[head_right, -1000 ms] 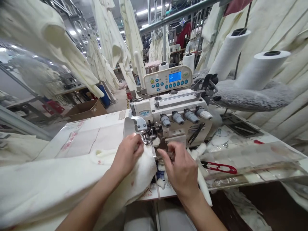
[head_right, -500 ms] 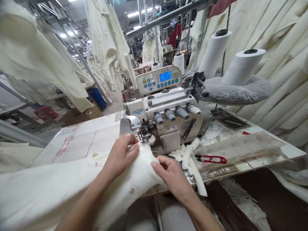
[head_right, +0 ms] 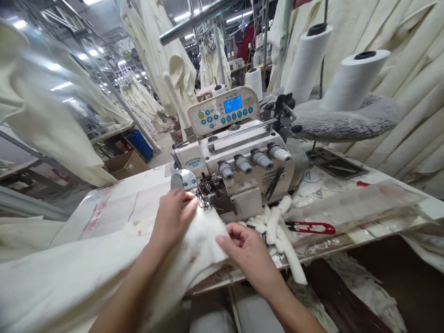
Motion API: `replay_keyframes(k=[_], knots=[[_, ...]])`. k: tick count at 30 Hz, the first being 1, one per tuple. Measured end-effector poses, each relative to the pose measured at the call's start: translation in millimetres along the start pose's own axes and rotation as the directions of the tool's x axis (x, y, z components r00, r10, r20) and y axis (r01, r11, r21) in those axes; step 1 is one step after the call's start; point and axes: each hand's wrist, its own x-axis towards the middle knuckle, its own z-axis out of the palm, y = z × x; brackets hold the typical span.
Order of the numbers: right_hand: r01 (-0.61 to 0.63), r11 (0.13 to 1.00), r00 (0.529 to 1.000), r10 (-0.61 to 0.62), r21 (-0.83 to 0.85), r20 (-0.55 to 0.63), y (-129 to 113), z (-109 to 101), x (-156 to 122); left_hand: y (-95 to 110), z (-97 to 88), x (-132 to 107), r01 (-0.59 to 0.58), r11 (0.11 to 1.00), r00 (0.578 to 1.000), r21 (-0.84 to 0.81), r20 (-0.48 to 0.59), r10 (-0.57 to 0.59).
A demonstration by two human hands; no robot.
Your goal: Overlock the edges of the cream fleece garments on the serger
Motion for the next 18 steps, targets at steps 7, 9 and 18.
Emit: replay_keyframes(k=[7,9,18], knots=[[0.119,0.971,0.991,-0.104,-0.207,0.081,9,0,-24,31,5.7,-87,-0.225,0.96,0.972,-0.166,0.034,0.233],[0.184,0.945,0.983,-0.173,-0.271,0.065,8,0,-27,35,9.7,-92,-0.24,0.961,0.969,-0.139,0.022,0.245],[0.193,0.938,0.981,-0.192,-0.289,0.033,5,0,-36,40,7.6,-90,-0.372,0.928,0.905,0.007,-0.217,0.365]])
